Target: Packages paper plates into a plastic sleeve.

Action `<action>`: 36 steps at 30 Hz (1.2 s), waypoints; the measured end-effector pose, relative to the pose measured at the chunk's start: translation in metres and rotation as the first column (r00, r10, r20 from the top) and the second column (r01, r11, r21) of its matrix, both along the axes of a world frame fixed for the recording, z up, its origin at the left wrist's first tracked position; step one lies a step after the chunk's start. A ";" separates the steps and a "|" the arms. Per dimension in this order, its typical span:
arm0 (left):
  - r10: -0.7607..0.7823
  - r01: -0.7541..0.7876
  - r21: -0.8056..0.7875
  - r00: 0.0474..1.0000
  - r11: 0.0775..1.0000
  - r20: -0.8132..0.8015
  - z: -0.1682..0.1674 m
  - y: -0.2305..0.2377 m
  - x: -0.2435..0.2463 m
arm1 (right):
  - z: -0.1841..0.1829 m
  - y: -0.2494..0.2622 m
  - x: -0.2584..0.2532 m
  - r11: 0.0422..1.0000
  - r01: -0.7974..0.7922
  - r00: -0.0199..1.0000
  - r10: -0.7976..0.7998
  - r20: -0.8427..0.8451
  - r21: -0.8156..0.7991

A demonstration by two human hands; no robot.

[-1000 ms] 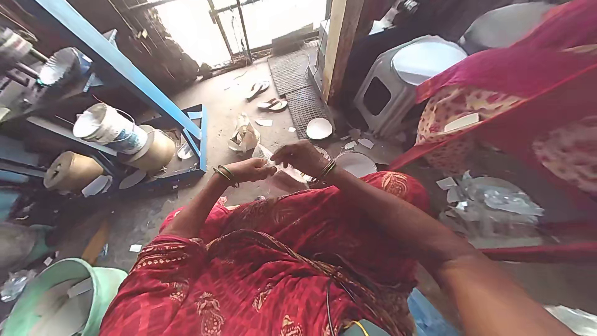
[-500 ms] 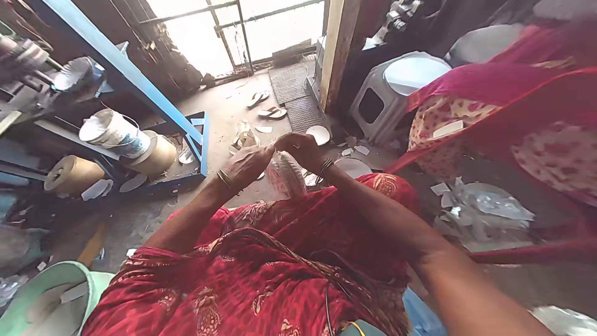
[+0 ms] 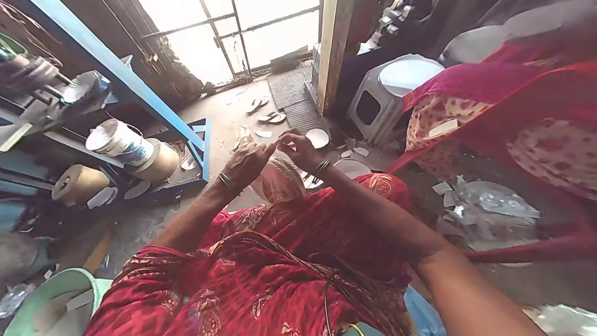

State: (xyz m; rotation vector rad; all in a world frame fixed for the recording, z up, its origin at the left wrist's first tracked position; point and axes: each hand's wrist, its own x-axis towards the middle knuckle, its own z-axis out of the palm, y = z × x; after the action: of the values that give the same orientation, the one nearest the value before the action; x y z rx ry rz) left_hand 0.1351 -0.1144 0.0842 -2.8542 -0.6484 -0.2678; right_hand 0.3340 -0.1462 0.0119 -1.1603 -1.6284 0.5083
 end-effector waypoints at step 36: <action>0.780 0.423 -0.902 0.593 -0.087 0.203 -0.054 -0.032 -0.006 | -0.001 -0.011 0.008 0.927 -0.302 0.951 0.310 0.001 -0.224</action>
State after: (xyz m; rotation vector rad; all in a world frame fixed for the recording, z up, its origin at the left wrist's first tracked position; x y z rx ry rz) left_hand 0.1291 -0.1460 0.0298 -3.4645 -2.6239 -1.8900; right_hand 0.3415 -0.1570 0.0111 -1.0833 -1.8310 0.8939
